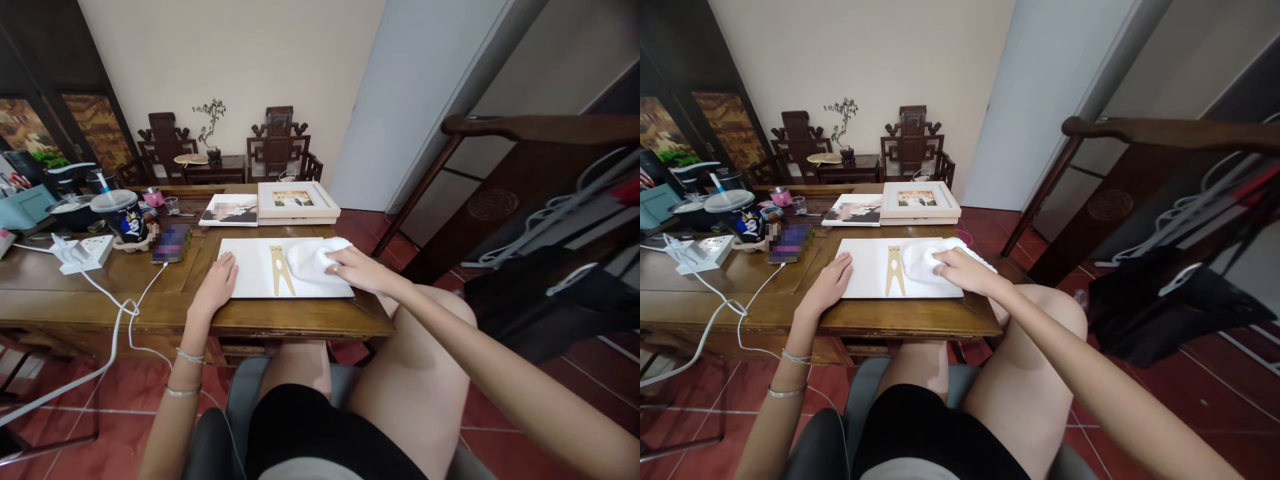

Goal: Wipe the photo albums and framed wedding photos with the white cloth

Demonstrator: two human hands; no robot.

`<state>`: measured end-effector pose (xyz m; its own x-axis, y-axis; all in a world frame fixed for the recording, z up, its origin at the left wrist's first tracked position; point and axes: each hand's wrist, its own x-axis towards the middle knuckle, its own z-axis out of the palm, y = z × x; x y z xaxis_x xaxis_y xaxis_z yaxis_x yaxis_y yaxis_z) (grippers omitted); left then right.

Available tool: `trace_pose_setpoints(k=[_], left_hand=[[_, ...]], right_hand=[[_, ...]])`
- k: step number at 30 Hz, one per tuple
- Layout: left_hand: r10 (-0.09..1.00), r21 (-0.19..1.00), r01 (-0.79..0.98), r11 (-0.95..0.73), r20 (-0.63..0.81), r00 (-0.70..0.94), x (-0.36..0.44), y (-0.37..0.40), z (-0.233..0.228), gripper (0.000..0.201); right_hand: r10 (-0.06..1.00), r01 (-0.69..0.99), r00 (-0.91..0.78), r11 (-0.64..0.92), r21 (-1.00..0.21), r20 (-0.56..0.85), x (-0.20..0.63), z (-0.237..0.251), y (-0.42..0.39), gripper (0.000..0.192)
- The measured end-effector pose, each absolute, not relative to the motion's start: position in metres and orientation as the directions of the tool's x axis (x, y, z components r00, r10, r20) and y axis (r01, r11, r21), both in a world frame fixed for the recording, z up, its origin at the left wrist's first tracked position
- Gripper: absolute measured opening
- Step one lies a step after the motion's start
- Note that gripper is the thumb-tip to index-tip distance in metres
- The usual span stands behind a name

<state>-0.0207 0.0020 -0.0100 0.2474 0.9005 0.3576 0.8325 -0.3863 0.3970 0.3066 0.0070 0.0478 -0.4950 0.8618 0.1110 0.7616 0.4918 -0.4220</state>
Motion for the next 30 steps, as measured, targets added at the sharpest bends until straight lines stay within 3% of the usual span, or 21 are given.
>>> trace_pose_setpoints(k=[10,17,24,27,30], left_hand=[[0.904,0.4,0.835,-0.378,0.353,0.24,-0.021,0.001,-0.009,0.042],[0.904,0.394,0.836,-0.383,0.345,0.252,-0.02,0.002,-0.009,0.043],[0.901,0.402,0.83,-0.386,0.358,0.245,-0.021,0.003,-0.013,0.039],[0.901,0.4,0.833,-0.383,0.359,0.243,-0.021,0.003,-0.013,0.039],[0.901,0.4,0.832,-0.384,0.359,0.243,-0.021,0.002,-0.011,0.04]], right_hand=[[0.898,0.793,-0.401,0.439,-0.422,0.18,0.274,0.051,0.088,0.011],[0.886,0.787,-0.434,0.461,-0.411,0.162,0.293,0.046,0.026,0.017],[0.84,0.755,-0.539,0.452,-0.475,-0.057,0.314,0.077,-0.061,0.012],[0.808,0.725,-0.578,0.445,-0.526,-0.114,0.315,0.083,-0.06,0.015],[0.82,0.678,-0.568,0.42,-0.603,-0.067,0.313,0.075,-0.034,0.015]])
